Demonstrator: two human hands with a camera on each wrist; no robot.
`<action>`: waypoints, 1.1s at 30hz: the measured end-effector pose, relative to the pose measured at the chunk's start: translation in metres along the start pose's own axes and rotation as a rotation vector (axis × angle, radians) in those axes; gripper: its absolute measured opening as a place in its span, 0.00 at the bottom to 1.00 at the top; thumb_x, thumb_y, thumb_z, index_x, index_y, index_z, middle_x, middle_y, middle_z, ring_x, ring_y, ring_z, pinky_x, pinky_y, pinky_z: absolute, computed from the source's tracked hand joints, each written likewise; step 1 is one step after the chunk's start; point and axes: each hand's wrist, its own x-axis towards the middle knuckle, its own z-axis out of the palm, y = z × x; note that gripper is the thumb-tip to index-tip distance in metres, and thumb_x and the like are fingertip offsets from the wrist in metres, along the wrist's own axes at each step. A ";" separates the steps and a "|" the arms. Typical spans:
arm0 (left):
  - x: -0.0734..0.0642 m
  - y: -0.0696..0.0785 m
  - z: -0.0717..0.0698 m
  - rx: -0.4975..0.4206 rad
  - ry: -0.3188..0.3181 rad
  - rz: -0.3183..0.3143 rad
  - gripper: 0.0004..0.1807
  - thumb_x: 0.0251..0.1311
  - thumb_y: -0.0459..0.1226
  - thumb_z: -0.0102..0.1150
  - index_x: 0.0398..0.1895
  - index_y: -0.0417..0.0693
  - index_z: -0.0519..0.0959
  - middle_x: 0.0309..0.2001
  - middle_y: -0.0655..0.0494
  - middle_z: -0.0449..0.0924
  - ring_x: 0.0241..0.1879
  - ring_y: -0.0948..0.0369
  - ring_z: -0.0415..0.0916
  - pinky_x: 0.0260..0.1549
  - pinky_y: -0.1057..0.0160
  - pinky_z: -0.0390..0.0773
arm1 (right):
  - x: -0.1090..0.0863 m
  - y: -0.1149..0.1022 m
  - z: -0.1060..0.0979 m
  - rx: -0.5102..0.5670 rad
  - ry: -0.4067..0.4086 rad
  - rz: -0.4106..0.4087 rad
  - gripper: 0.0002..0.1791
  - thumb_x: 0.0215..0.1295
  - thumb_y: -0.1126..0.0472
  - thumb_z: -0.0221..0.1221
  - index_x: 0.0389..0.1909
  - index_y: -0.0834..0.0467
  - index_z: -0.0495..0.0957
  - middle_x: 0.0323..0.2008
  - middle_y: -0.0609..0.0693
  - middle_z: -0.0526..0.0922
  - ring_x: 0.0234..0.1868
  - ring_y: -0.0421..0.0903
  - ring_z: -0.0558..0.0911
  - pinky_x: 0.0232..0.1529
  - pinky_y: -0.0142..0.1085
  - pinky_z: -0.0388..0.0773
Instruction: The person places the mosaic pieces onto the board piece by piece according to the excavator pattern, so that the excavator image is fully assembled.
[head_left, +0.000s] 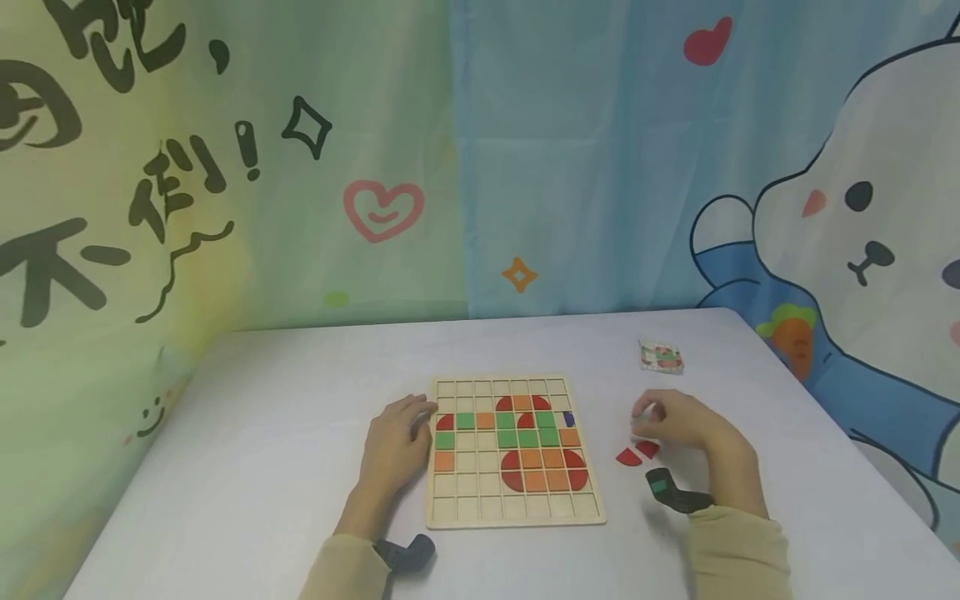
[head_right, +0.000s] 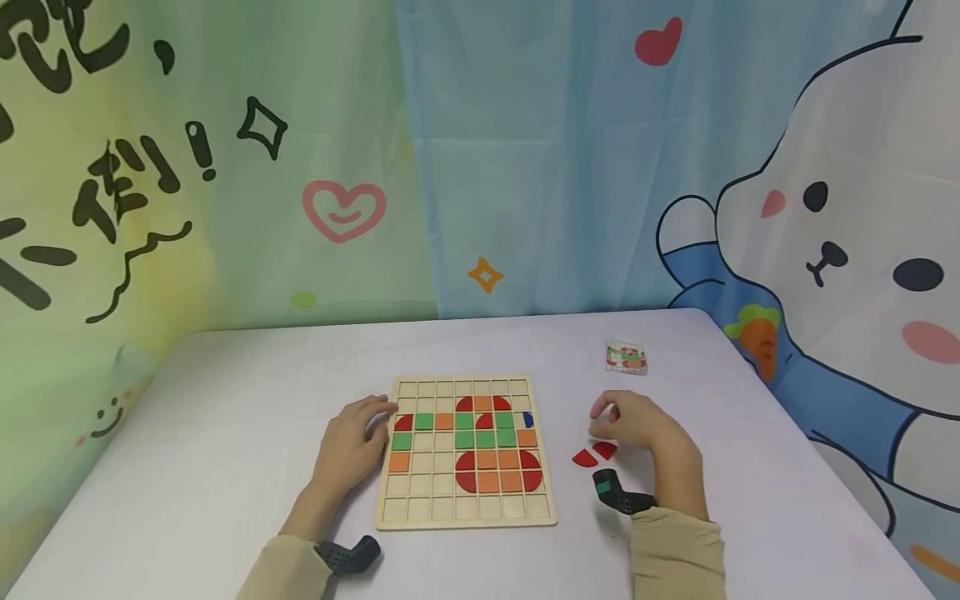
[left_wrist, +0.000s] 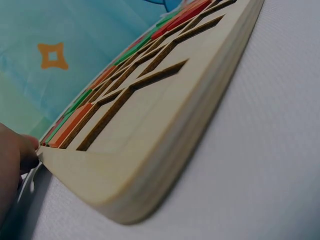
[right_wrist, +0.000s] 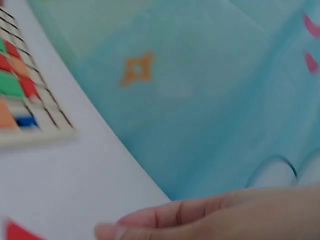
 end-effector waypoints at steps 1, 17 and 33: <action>0.000 0.000 0.000 -0.001 0.000 0.002 0.17 0.59 0.36 0.52 0.52 0.56 0.80 0.60 0.56 0.76 0.66 0.54 0.66 0.64 0.45 0.65 | -0.002 0.010 -0.002 0.002 -0.002 0.010 0.15 0.57 0.54 0.64 0.42 0.56 0.76 0.32 0.53 0.73 0.34 0.48 0.72 0.30 0.36 0.70; 0.002 -0.002 0.004 0.013 -0.005 -0.006 0.17 0.61 0.38 0.49 0.52 0.56 0.79 0.61 0.57 0.75 0.66 0.55 0.66 0.64 0.45 0.65 | -0.001 0.049 0.001 0.021 0.009 0.052 0.24 0.51 0.45 0.68 0.42 0.56 0.74 0.49 0.67 0.74 0.50 0.63 0.71 0.48 0.60 0.72; 0.001 -0.001 0.004 0.015 -0.012 -0.006 0.17 0.61 0.37 0.50 0.52 0.56 0.79 0.61 0.57 0.75 0.66 0.56 0.65 0.64 0.45 0.65 | 0.020 0.011 0.023 0.054 0.110 -0.067 0.11 0.59 0.56 0.64 0.42 0.54 0.80 0.41 0.54 0.79 0.45 0.52 0.74 0.50 0.51 0.76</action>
